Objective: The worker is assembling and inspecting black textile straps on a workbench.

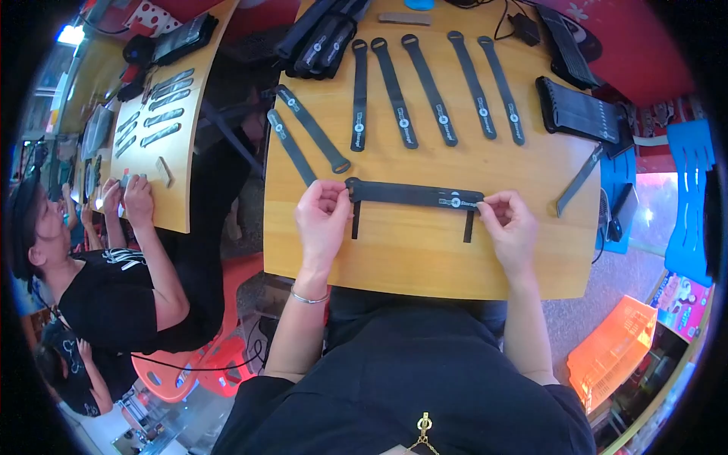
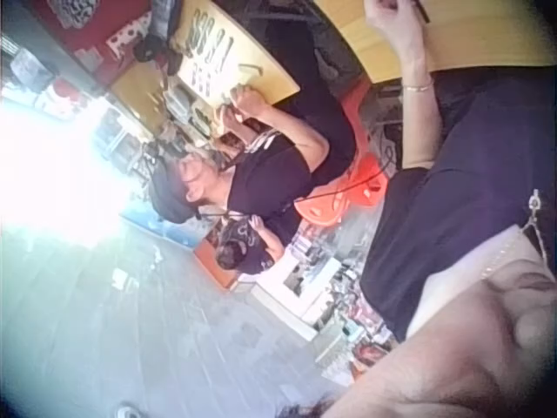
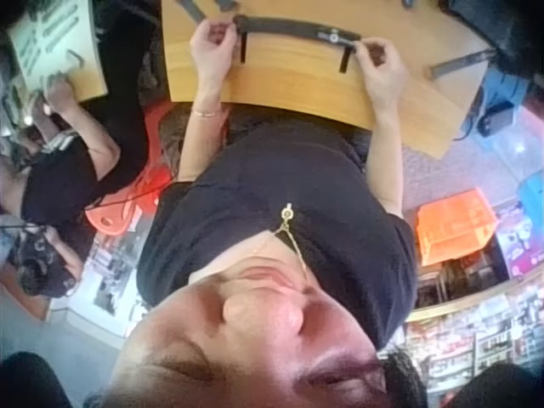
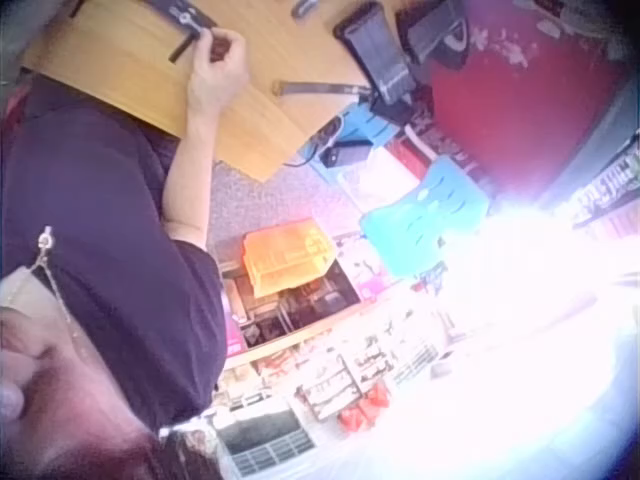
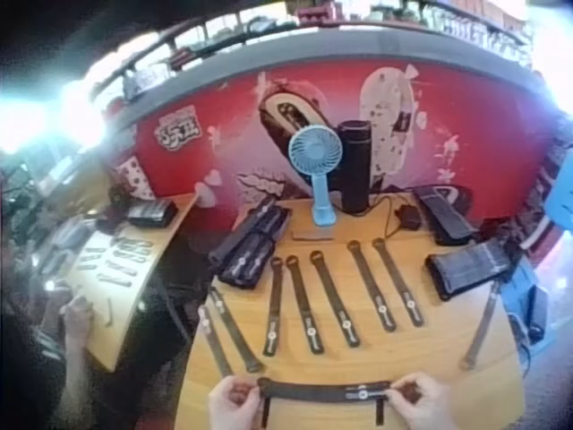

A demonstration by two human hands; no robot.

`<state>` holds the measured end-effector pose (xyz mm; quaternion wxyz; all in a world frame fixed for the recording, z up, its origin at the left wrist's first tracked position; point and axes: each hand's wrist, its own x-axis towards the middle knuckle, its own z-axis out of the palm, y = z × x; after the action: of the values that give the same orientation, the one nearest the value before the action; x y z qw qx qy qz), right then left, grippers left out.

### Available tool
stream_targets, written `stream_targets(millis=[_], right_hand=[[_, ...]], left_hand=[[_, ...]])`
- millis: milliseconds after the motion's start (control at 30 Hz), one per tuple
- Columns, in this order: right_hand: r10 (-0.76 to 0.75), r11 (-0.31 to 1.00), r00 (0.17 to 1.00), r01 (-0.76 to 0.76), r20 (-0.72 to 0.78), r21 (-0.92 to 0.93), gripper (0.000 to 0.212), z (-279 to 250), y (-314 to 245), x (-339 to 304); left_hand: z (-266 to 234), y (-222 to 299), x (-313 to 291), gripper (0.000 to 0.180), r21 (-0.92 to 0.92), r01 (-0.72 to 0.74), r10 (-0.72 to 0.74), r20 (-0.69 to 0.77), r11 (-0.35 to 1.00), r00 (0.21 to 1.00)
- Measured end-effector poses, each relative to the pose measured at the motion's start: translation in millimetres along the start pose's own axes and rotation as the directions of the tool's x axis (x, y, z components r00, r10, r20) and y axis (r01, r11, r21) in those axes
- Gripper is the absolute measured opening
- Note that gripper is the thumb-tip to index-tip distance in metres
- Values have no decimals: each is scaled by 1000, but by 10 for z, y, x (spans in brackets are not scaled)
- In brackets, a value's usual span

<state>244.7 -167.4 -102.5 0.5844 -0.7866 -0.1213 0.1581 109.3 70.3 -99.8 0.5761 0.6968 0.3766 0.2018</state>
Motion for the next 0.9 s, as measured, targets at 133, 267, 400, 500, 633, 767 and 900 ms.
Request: stream_targets(millis=[133, 267, 400, 500, 633, 767, 900], right_hand=[[12, 999, 1000, -13, -15, -42, 9, 14, -41, 6], [-11, 997, 1000, 10, -12, -75, 9, 11, -59, 18], [-19, 995, 1000, 17, -10, -97, 9, 7, -83, 30], [-14, 995, 1000, 14, -3, -104, 9, 5, -62, 41], [-1, 995, 1000, -1, -18, -95, 10, 21, -73, 30], [-2, 994, 999, -2, -39, -106, 11, 23, -79, 23], [14, 996, 999, -19, -50, -92, 12, 31, -97, 20]], left_hand=[[-1, 3, -2, 5, -6, 3, -3, 1, 1000, 1000], [13, 25, 0, 4, -11, 23, -23, -7, 1000, 1000], [15, 32, 2, 5, -3, 2, -2, -6, 1000, 1000], [10, 21, 10, 5, -4, -6, 6, 0, 1000, 1000], [17, -15, 12, 4, 1, -20, 20, -18, 1000, 1000], [10, -38, 11, 4, 30, -35, 36, -20, 999, 999], [12, -36, 4, 4, 11, -27, 28, -24, 1000, 999]])
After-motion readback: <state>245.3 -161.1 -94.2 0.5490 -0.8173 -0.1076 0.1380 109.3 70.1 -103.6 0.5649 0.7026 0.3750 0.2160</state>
